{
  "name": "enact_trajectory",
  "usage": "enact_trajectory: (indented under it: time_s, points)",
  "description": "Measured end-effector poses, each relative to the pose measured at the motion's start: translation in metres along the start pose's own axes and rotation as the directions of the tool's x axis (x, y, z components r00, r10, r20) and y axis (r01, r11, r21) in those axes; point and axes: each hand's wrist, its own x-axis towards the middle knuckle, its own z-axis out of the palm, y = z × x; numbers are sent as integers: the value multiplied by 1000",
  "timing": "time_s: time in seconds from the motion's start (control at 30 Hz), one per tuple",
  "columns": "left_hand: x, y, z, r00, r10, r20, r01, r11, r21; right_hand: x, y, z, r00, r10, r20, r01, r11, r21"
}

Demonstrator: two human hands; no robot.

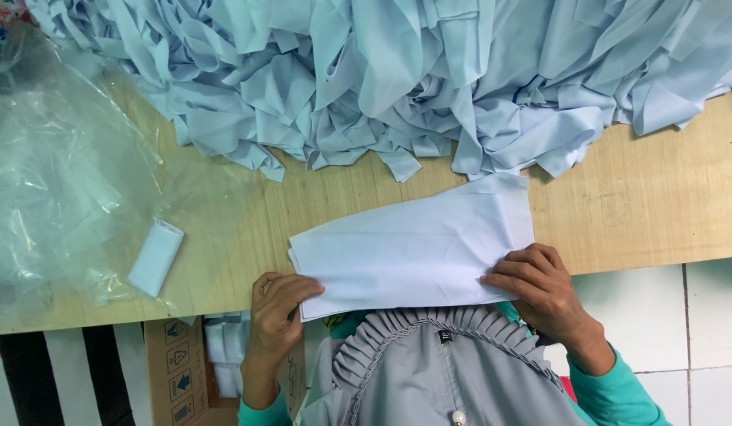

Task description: The person folds light blue shirts on a wooden table, places them into clear plastic bags, and stacks the packaged shirts in a cardboard box. The process repeats with multiple shirts.

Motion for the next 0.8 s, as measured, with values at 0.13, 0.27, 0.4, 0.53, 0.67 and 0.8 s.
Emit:
enact_trajectory:
  time_s: [0.13,0.27,0.4,0.53,0.67,0.8]
  points:
    - [-13,10,0,1000,6,19,-7,999,34,-5,-1,-1,999,-4,34,5,1000,-21]
    - [-26,18,1,999,34,34,-38,989,144,-7,-1,-2,998,8,57,-7,1000,-16]
    - [-37,17,12,1000,3,7,-5,956,295,-6,-1,-1,996,24,90,-22,999,-27]
    - [-43,8,26,1000,-12,-27,21,932,362,-6,1,-4,994,14,111,-12,1000,-19]
    - [-36,4,33,995,78,-69,-37,885,464,-8,3,-4,990,64,128,-68,997,28]
    - [-35,2,36,981,164,-104,-105,897,430,-10,4,-1,988,101,116,-108,993,56]
